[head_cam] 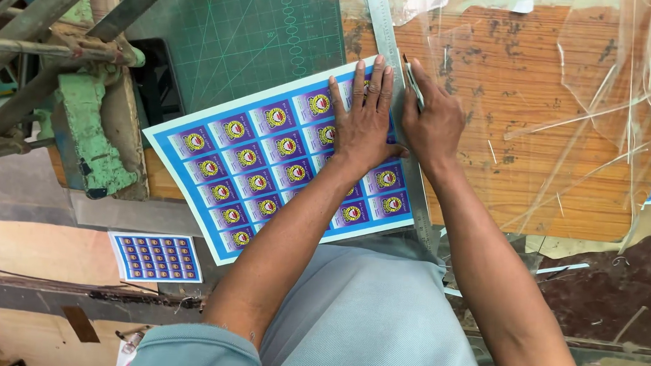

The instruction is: Manually cutting a printed sheet of school stickers into individual pieces using a ruler and a utility knife.

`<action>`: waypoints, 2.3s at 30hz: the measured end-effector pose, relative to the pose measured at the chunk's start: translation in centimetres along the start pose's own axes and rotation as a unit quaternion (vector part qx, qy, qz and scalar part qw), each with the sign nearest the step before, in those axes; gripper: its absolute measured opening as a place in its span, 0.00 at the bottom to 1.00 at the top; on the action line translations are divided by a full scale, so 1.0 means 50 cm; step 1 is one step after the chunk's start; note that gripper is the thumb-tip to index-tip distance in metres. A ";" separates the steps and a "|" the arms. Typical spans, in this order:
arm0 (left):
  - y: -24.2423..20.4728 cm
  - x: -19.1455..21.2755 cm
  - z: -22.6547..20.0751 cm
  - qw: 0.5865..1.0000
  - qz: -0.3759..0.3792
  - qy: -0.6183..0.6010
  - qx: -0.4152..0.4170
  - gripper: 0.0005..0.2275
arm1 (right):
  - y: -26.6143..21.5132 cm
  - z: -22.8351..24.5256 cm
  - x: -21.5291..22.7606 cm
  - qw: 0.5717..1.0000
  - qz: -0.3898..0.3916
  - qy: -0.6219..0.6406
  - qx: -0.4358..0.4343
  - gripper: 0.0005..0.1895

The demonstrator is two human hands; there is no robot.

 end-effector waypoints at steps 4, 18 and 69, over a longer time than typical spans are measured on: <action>0.000 0.009 -0.001 1.000 0.006 0.003 0.005 0.67 | 0.030 0.008 -0.021 0.997 0.020 -0.072 -0.012 0.21; 0.005 -0.018 0.001 1.000 0.002 0.010 -0.002 0.64 | 0.036 0.016 -0.057 0.978 0.085 -0.171 0.086 0.20; 0.007 -0.012 -0.009 1.000 0.000 0.023 0.003 0.68 | -0.264 0.036 0.052 0.978 0.150 -0.141 0.030 0.25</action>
Point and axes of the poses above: each hand's wrist, its own y-axis towards the middle knuckle, its own x-axis out of the back of the hand, z = x × y, the point moved 7 cm from there along y, towards the middle knuckle, and after that the axes turned 9 degrees about x, right-handed, at the moved point
